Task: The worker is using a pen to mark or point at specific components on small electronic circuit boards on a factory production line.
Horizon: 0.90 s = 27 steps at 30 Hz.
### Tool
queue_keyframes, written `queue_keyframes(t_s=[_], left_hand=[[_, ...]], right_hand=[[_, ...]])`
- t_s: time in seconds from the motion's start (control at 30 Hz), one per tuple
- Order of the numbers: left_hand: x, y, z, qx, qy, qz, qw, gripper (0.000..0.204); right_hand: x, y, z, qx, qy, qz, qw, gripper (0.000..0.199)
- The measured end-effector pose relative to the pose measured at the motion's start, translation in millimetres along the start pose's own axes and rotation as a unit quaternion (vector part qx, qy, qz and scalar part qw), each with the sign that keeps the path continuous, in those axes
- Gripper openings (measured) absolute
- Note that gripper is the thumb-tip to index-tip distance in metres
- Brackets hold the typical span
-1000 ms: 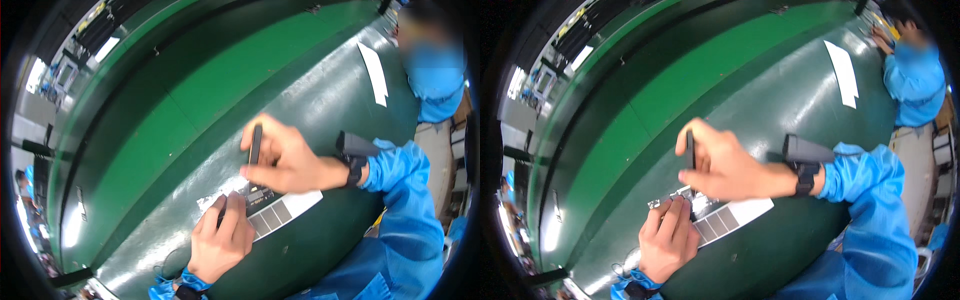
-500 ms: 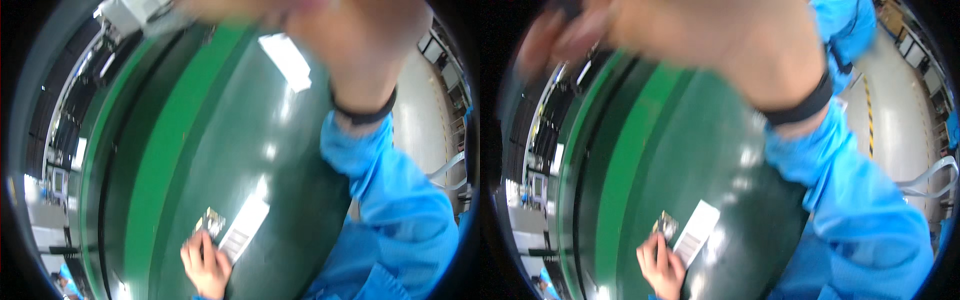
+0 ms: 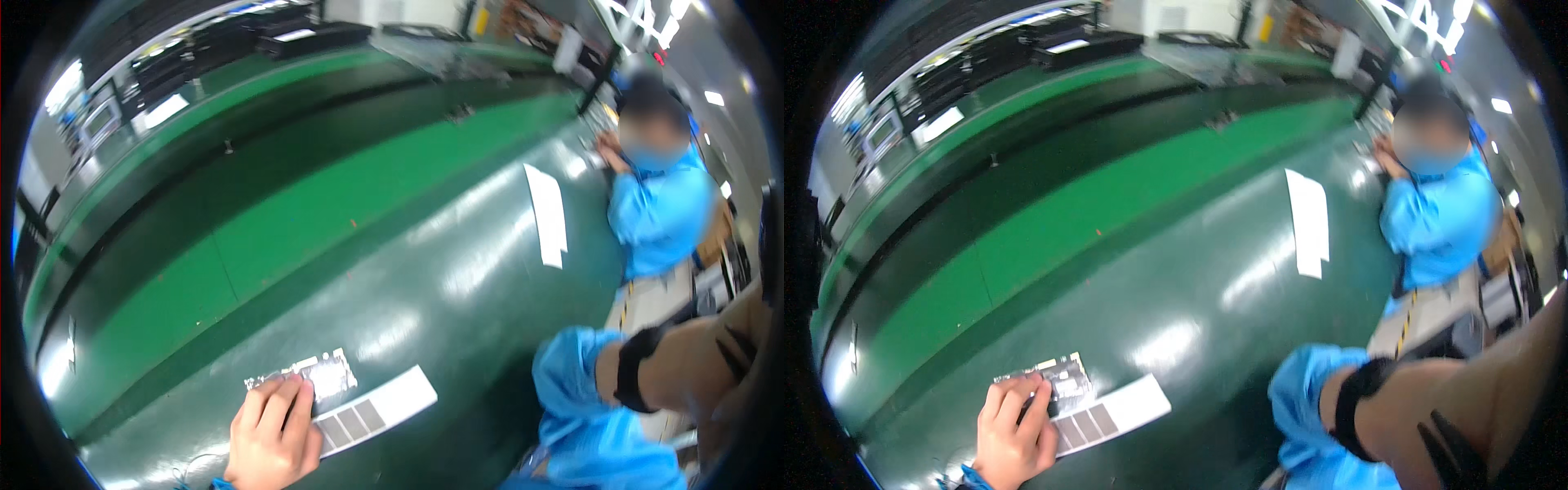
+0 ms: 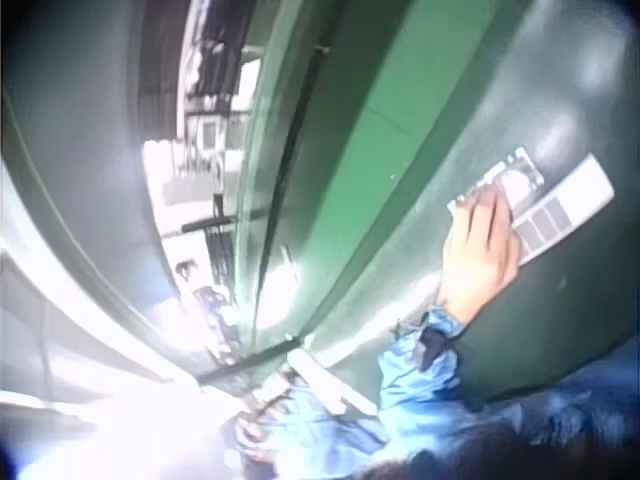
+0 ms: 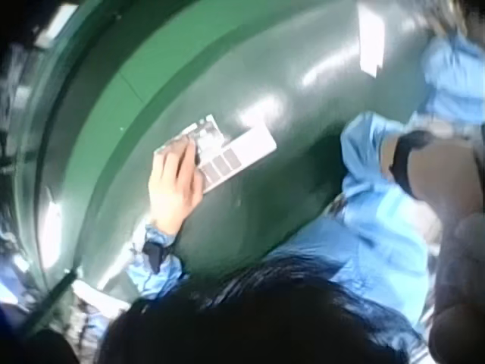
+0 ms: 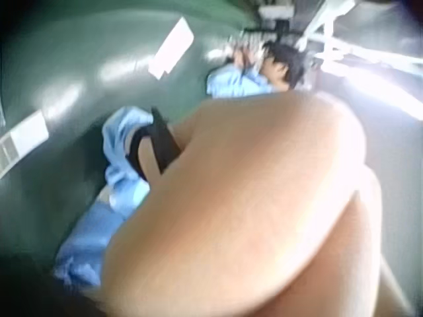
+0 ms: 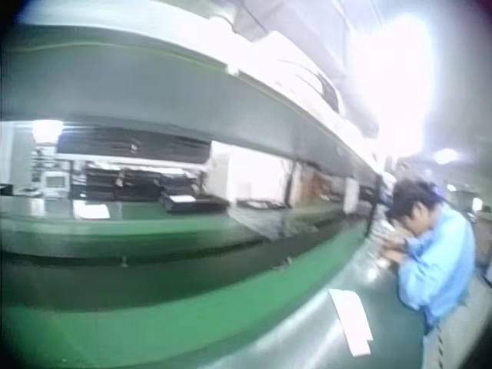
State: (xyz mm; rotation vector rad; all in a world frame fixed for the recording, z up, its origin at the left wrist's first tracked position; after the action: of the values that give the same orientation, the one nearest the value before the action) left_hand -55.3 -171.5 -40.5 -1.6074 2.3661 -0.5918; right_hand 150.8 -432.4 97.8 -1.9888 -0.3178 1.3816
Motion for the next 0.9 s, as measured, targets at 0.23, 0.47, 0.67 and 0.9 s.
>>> queue_keyframes(t_s=[0.23, 0.47, 0.67, 0.9], left_hand=[[10, -24, 15, -0.001, 0.056, 0.066, 0.996, 0.050], [-3, -12, 2, -0.004, 0.036, 0.021, 0.999, 0.051], [37, -7, -22, -0.041, 0.015, 0.135, 0.990, 0.051], [73, 2, -2, -0.054, 0.091, 0.098, 0.989, 0.054]], right_hand=[[-26, 71, -40, -0.004, -0.087, 0.090, 0.992, 0.042], [1, 40, -7, 0.091, -0.157, 0.122, 0.976, 0.049], [-38, 67, -52, 0.183, -0.248, 0.241, 0.920, 0.056], [20, -36, 58, 0.155, -0.267, 0.285, 0.908, 0.064]])
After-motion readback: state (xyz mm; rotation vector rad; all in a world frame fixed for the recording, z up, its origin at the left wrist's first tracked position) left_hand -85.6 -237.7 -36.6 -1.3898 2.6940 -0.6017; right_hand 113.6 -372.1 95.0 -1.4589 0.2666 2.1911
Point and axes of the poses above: each hand's wrist, its own y-axis away from the middle knuckle, its own z-axis out of the palm, x = y × z, the point moved 2 cm from there along -y, towards the middle knuckle, and after that the axes turned 11 degrees about z, right-handed, at the moved point
